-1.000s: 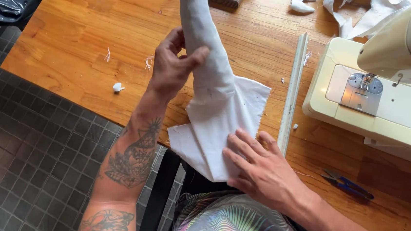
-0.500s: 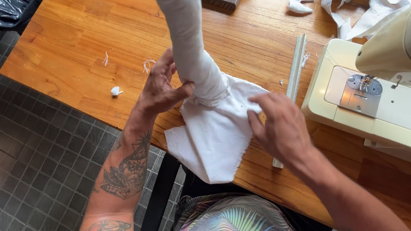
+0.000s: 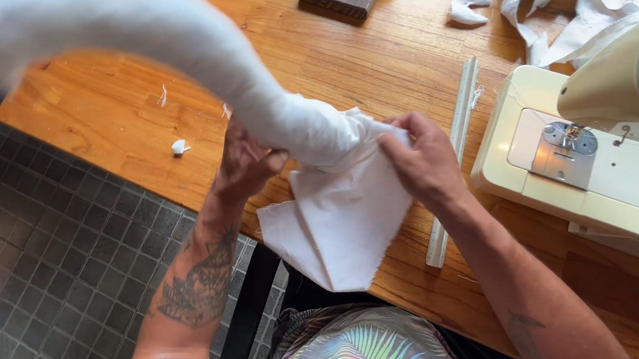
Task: Sewing a white fabric object using a sewing machine and trimming threads with snips
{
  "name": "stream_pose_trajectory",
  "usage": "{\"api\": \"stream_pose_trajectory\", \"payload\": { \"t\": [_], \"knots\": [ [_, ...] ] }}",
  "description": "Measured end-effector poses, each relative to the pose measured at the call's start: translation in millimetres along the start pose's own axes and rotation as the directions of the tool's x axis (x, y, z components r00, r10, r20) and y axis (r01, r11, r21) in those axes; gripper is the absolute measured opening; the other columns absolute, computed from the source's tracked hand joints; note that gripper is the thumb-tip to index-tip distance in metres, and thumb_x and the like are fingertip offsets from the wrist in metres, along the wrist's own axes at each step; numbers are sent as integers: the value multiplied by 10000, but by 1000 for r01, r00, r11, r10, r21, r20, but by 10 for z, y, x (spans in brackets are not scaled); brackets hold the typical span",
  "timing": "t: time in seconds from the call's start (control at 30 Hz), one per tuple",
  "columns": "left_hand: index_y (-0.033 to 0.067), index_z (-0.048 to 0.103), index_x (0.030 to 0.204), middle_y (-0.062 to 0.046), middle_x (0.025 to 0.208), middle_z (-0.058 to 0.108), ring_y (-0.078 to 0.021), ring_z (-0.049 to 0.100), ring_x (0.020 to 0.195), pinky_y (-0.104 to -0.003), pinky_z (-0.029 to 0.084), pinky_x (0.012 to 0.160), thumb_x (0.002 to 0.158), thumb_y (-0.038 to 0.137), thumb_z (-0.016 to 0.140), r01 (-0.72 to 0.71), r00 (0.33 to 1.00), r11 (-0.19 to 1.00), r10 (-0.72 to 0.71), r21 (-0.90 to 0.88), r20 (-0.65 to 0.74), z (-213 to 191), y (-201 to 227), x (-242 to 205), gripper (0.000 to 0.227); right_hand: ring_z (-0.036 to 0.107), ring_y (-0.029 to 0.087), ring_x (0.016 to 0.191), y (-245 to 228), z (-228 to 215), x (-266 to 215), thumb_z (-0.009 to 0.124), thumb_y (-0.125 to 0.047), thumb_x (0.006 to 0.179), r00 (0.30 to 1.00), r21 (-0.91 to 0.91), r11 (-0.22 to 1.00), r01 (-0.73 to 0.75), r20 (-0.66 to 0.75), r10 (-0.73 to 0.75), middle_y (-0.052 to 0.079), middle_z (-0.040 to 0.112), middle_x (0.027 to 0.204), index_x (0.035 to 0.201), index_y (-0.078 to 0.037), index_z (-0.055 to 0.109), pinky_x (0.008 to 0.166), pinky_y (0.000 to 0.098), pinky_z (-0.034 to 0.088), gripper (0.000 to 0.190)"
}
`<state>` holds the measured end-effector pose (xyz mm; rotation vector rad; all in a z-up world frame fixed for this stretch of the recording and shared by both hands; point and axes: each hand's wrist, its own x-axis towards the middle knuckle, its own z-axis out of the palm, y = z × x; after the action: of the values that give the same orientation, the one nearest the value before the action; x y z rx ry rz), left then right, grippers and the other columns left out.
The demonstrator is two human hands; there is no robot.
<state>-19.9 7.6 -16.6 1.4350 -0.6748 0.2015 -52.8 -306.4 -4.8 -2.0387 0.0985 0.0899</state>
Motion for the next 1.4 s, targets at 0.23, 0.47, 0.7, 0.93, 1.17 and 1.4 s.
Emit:
{"api": "stream_pose_trajectory", "payload": {
  "t": [0.23, 0.47, 0.7, 0.93, 1.17, 1.4],
  "knots": [
    [-47, 594, 1419, -206, 1339, 645, -294, 678, 1272, -448, 550, 1167, 774, 5, 880, -202, 974, 945, 220, 257, -43, 412, 387, -46, 708, 828, 198, 964, -211, -256, -562, 891, -278, 963, 949, 815, 516, -264, 124, 289, 104, 832, 1089, 1458, -80, 669, 849, 450, 728, 578],
    [171, 768, 1207, 63, 1344, 755, 34, 626, 1236, -273, 513, 1024, 1050, 64, 696, 637, 676, 770, -539, -31, 502, 420, -373, -653, 203, 789, 243, 860, -49, -411, -1208, 956, -333, 777, 971, 817, 533, -221, 131, 202, 114, 850, 1092, 1440, -19, 760, 732, 433, 676, 760],
    [207, 661, 1314, -130, 1316, 663, -334, 641, 1192, -645, 626, 1202, 1132, 210, 808, -531, 745, 830, 364, 168, 558, 1210, 1339, -18, 235, 797, 223, 979, 156, -457, -1389, 872, -45, 981, 976, 909, 414, 37, -122, 179, 108, 866, 1101, 1190, -15, 851, 892, 371, 657, 212],
    [6, 732, 1499, -223, 1514, 703, -395, 657, 1489, -586, 493, 1301, 1117, 667, 466, 96, 838, 995, -89, 14, 538, 1332, 1450, 737, 808, 789, 115, 838, 348, -622, -1358, 976, -158, 956, 948, 629, 777, 23, -260, 182, 89, 854, 877, 1082, -97, 905, 858, 404, 714, 156],
    [-6, 785, 1361, -262, 1157, 872, -434, 827, 1125, -578, 632, 998, 906, 377, 941, 357, 615, 881, -472, 310, 632, 1984, 1046, 950, 615, 634, 62, 875, -194, -984, -1412, 1013, -174, 929, 920, 518, 855, 22, -346, 186, 35, 791, 807, 1045, -120, 934, 886, 326, 642, 150],
    [47, 874, 1031, -31, 822, 784, -123, 706, 829, -301, 627, 826, 970, 318, 964, 606, 530, 770, -579, 201, 619, 2139, 435, 765, 291, 615, 73, 789, 24, -1258, -1439, 922, -214, 1068, 877, 384, 923, -26, -434, 206, 16, 746, 755, 1055, -174, 911, 802, 287, 598, 43]
  ]
}}
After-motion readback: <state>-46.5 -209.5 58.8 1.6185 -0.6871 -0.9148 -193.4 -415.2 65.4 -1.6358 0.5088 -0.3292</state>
